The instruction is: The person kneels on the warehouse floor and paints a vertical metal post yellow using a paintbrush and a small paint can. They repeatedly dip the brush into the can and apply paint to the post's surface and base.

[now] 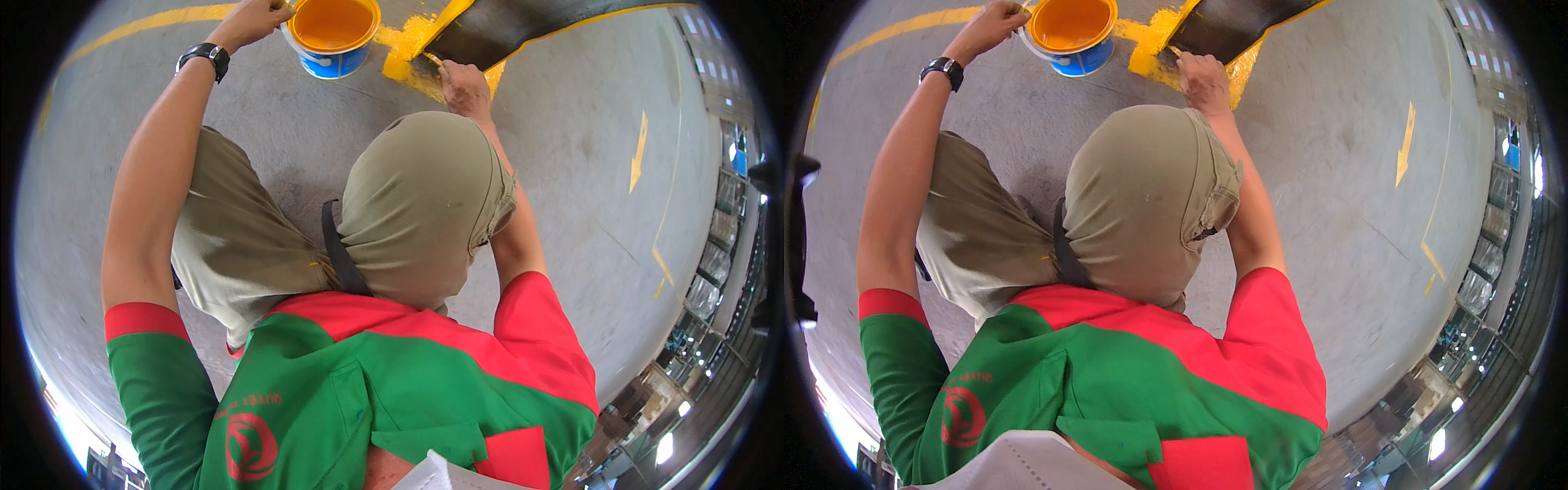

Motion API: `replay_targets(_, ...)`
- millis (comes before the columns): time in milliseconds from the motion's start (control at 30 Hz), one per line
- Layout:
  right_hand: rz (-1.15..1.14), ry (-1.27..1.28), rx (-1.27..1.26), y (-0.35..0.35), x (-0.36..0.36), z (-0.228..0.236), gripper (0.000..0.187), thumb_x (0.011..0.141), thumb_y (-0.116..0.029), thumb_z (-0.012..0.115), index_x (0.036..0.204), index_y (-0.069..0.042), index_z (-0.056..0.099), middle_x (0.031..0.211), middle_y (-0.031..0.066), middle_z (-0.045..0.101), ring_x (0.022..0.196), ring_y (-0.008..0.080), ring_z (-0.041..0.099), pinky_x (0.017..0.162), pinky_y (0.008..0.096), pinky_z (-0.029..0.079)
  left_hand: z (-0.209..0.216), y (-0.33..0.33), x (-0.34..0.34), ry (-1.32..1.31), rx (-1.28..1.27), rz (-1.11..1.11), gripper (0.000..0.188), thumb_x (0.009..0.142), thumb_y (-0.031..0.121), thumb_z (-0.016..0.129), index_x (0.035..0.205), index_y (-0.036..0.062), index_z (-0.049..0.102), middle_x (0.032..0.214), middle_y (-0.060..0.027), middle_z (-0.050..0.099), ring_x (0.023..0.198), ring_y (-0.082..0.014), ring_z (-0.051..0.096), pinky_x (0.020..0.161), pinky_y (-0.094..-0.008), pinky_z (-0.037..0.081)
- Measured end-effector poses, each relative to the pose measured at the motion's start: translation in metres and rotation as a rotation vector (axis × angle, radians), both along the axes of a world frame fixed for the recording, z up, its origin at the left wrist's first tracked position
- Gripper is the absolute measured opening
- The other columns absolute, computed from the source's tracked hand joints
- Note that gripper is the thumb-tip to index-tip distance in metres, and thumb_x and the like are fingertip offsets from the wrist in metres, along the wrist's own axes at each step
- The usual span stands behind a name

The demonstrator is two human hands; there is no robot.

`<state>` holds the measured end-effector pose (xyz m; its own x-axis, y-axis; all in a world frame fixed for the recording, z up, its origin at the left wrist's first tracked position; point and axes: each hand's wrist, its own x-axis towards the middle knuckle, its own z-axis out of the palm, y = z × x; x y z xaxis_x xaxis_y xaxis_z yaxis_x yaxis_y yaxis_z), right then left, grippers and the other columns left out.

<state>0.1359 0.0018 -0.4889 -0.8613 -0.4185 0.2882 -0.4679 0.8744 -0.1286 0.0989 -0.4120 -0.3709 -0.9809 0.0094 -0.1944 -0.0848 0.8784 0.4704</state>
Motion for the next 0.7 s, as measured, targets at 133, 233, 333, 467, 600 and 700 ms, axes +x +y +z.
replay_targets(133,0.178,0.045,-0.167,-0.001,0.000,0.000,0.017,0.092,-0.018,0.071,0.106,-0.009,0.070,0.086,0.0114,0.071,0.084,0.0325,0.066,0.076,0.0448,0.052,-0.002,0.000,-0.002,0.033,-0.014,-0.011,0.042,0.091,0.036,0.065,0.103,-0.0033,0.075,0.094,-0.0241,0.075,0.088,-0.0336,0.074,0.082,-0.0443,0.057)
replay_targets(233,0.158,0.077,-0.132,-0.004,0.000,0.003,0.016,0.092,-0.018,0.071,0.104,-0.009,0.067,0.085,0.0088,0.070,0.085,0.0307,0.065,0.076,0.0434,0.051,-0.003,0.001,-0.002,0.009,-0.037,0.005,0.043,0.091,0.036,0.064,0.103,-0.0033,0.075,0.094,-0.0251,0.075,0.089,-0.0341,0.074,0.082,-0.0448,0.057)
replay_targets(333,0.081,0.096,-0.101,-0.005,0.003,0.006,0.016,0.092,-0.018,0.070,0.105,-0.009,0.068,0.086,0.0088,0.070,0.085,0.0306,0.065,0.077,0.0431,0.051,-0.003,0.000,-0.002,0.004,-0.025,-0.010,0.043,0.090,0.036,0.064,0.103,-0.0034,0.075,0.094,-0.0260,0.074,0.089,-0.0349,0.074,0.082,-0.0454,0.057)
replay_targets(467,0.156,0.092,-0.182,-0.006,0.006,0.005,0.016,0.092,-0.018,0.070,0.106,-0.009,0.068,0.087,0.0087,0.071,0.086,0.0309,0.065,0.077,0.0430,0.051,-0.010,-0.004,-0.004,0.055,-0.038,-0.038,0.043,0.092,0.035,0.064,0.101,-0.0052,0.075,0.088,-0.0236,0.075,0.082,-0.0314,0.074,0.075,-0.0418,0.057)
replay_targets(600,0.016,0.047,-0.124,-0.002,0.000,0.016,0.018,0.092,-0.018,0.070,0.108,-0.010,0.070,0.092,0.0090,0.073,0.086,0.0319,0.066,0.076,0.0432,0.052,-0.023,-0.005,-0.005,0.000,-0.010,-0.042,0.045,0.103,0.039,0.061,0.120,-0.0013,0.073,0.100,-0.0147,0.075,0.083,-0.0214,0.068,0.081,-0.0333,0.055)
replay_targets(700,0.010,0.397,-0.350,0.017,-0.004,0.047,0.017,0.093,-0.019,0.072,0.108,-0.011,0.072,0.096,0.0094,0.075,0.086,0.0313,0.068,0.078,0.0418,0.053,-0.028,-0.006,-0.006,0.054,0.027,-0.079,0.044,0.100,0.038,0.062,0.113,-0.0022,0.076,0.090,-0.0182,0.074,0.078,-0.0257,0.070,0.077,-0.0365,0.056)
